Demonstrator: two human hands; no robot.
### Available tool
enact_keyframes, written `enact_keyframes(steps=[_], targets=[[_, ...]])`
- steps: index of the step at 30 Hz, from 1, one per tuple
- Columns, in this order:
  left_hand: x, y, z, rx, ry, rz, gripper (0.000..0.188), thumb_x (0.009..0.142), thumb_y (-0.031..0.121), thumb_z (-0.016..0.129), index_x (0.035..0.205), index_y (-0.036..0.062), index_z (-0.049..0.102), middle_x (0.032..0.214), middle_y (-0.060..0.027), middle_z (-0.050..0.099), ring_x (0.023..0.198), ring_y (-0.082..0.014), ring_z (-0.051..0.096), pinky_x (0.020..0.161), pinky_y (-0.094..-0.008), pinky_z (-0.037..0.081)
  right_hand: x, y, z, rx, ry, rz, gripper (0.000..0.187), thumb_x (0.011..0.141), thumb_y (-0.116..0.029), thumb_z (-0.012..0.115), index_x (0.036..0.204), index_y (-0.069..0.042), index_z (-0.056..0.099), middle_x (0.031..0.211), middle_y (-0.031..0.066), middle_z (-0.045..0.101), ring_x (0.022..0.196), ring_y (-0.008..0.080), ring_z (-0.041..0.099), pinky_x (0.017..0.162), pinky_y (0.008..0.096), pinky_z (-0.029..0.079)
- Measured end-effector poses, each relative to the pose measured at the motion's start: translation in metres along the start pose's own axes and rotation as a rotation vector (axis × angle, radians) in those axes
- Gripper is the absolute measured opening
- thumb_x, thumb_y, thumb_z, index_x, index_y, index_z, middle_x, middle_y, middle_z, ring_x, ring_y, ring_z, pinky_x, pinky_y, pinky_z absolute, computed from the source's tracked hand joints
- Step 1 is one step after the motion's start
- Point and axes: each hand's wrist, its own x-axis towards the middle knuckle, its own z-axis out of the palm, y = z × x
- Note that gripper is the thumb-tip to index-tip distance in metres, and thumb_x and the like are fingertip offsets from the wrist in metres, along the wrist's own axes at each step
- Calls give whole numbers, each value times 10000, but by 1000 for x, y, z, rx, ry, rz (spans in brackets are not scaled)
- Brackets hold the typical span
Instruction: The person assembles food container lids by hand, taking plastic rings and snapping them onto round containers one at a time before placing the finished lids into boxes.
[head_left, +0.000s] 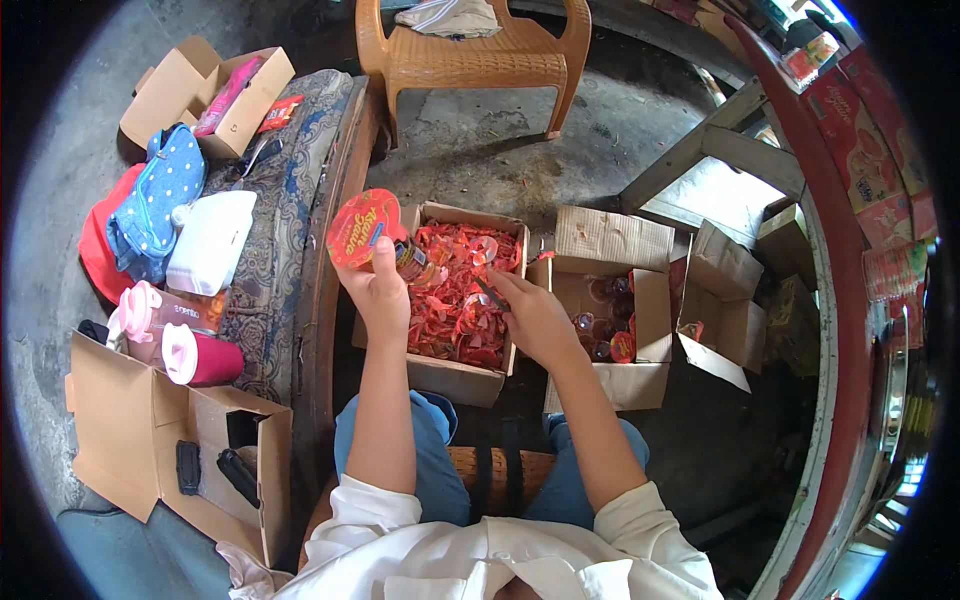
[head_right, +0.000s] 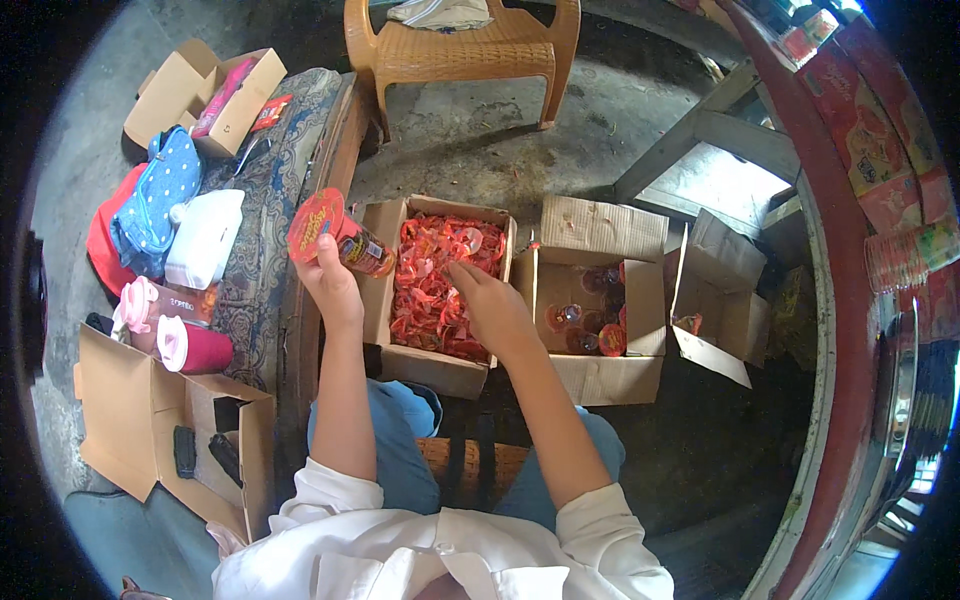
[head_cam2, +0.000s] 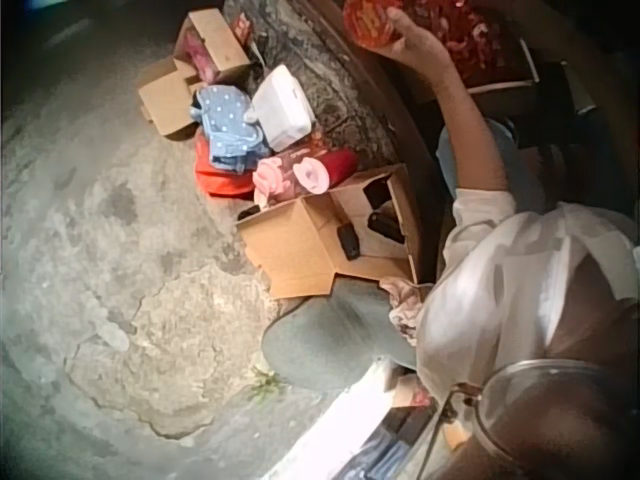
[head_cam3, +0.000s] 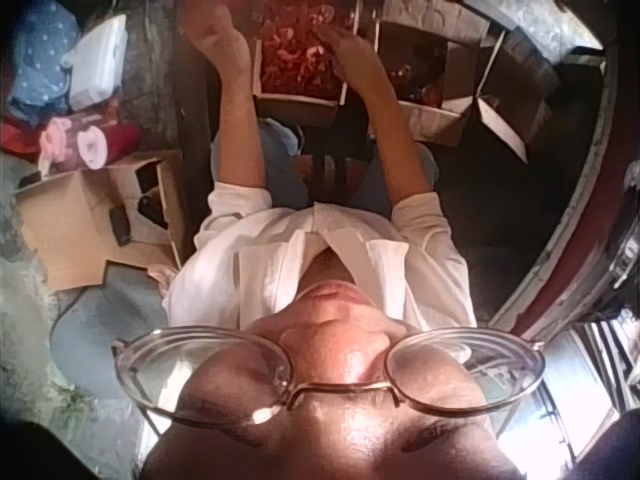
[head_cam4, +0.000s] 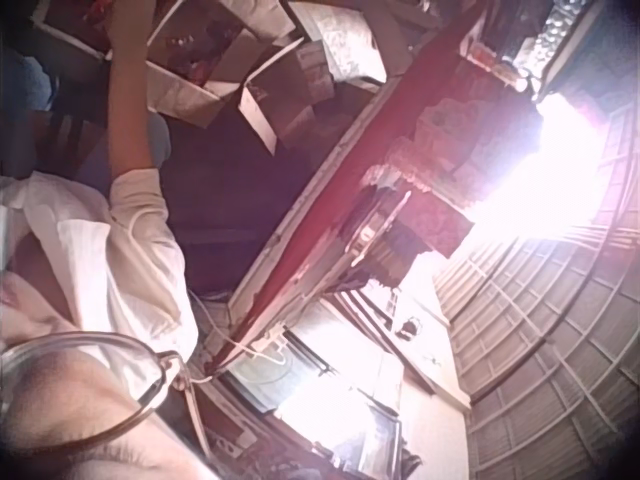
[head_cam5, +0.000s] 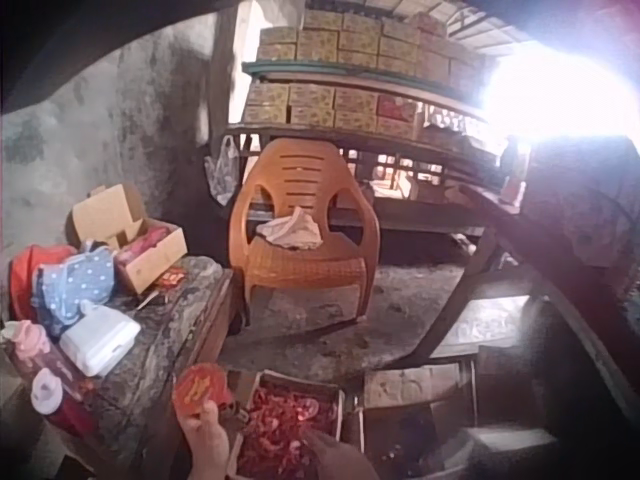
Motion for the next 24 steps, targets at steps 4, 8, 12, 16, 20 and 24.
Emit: enact_keyframes(steps=[4, 8, 12, 16, 20, 24], targets=[[-1, 1, 3, -36, -24, -6, 378, 872, 165, 547, 1186, -3, 423, 1123, -94, 534, 1012, -164, 524, 919, -305, 384, 4, 4, 7, -51, -97, -14, 675, 645, 83, 569, 1280, -94, 423, 1385, 133, 340, 842, 362, 613, 676, 426, 517], [-2, 0, 4, -93, -49, -39, 377, 854, 121, 564, 1182, 1, 421, 1113, -89, 539, 1001, -157, 534, 914, -304, 394, 6, 4, 10, -70, -131, -25, 765, 632, 86, 573, 1333, -146, 370, 1457, 109, 209, 754, 368, 618, 607, 434, 512], [1, -18, -6, -173, -139, -51, 464, 846, 126, 585, 1238, 8, 367, 1150, -92, 515, 1013, -158, 533, 924, -307, 395, 9, -3, 8, -47, -125, -28, 850, 647, 86, 557, 1393, -188, 258, 1474, 85, 173, 696, 369, 611, 567, 442, 499], [-7, 1, 10, -252, -202, -89, 653, 794, 84, 657, 1313, 26, 266, 1196, -96, 472, 1031, -158, 527, 918, -303, 417, 8, -2, 6, -86, -131, -1, 882, 660, 85, 543, 1417, -178, 175, 1466, 78, 201, 703, 361, 612, 568, 434, 501], [-9, 1, 12, -240, -253, -182, 778, 730, 16, 710, 1334, 36, 221, 1194, -103, 459, 1046, -161, 521, 899, -295, 443, 6, 1, 10, -111, -148, 0, 849, 669, 83, 537, 1410, -112, 171, 1433, 90, 276, 735, 342, 616, 590, 432, 510], [-8, 2, 7, -203, -278, -156, 794, 705, 1, 716, 1328, 40, 225, 1173, -101, 464, 1043, -161, 521, 900, -297, 445, 7, 6, 12, -107, -154, -96, 782, 677, 75, 540, 1379, -66, 226, 1383, 116, 336, 781, 336, 616, 623, 425, 518]])
